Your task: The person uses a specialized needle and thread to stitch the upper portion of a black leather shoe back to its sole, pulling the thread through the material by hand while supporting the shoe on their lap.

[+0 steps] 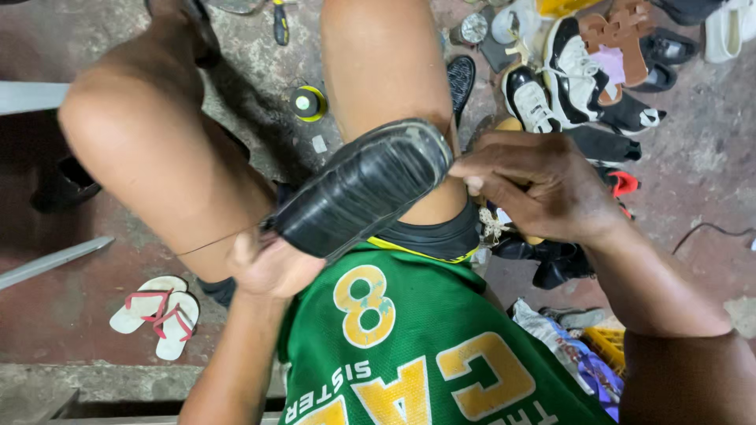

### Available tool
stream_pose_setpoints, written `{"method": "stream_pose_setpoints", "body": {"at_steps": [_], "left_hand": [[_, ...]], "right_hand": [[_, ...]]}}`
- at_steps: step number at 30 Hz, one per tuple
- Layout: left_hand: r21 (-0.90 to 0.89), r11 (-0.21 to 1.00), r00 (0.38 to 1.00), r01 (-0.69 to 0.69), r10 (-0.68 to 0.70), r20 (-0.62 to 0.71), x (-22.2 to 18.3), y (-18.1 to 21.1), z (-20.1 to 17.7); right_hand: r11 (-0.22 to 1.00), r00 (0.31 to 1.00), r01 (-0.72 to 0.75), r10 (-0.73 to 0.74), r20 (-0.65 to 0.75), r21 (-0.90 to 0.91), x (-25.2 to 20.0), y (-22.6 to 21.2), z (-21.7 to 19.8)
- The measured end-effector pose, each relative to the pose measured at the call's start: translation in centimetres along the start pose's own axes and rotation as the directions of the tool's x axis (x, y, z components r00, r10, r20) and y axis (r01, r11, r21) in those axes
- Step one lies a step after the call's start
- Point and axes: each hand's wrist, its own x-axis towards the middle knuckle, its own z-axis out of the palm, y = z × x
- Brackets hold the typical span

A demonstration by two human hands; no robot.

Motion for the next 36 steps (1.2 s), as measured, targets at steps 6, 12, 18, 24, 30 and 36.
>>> {"method": "stream_pose_setpoints", "body": {"at_steps": [6,12,18,24,30,36], "left_hand": [[-0.005,0.999,0.998,0.05,-0.05,-0.023,0.6,1.3,-2.5],[-0.167,0.976,0.967,0.143,-0.173,-0.185,3.1,-1.1,-6.0],[-0.027,1.0,0.99,0.011,-0.015,-0.141,3.6,-0.2,-4.8],[0.065,0.997,0.994,0.052,-0.046,-0.099,4.3,2.0,-2.0],[0.056,0.997,0.992,0.049,-0.042,-0.115,3.9,2.0,-1.4],[0.119,0.984,0.982,0.136,-0.118,-0.146,3.3,1.5,-1.9]], "right_hand": [[0.999,0.998,-0.029,0.032,-0.061,0.04,-1.2,1.1,2.6],[0.986,0.987,-0.136,0.143,-0.071,0.092,-1.6,2.2,3.0],[0.993,0.991,-0.115,0.114,-0.068,-0.014,-1.7,2.1,2.9],[0.99,0.983,-0.142,0.138,-0.125,-0.02,-1.6,1.7,3.4],[0.987,0.97,-0.153,0.138,-0.201,-0.059,-1.8,1.2,4.5],[0.983,0.962,-0.151,0.122,-0.246,-0.102,-2.3,0.8,5.0]]}}
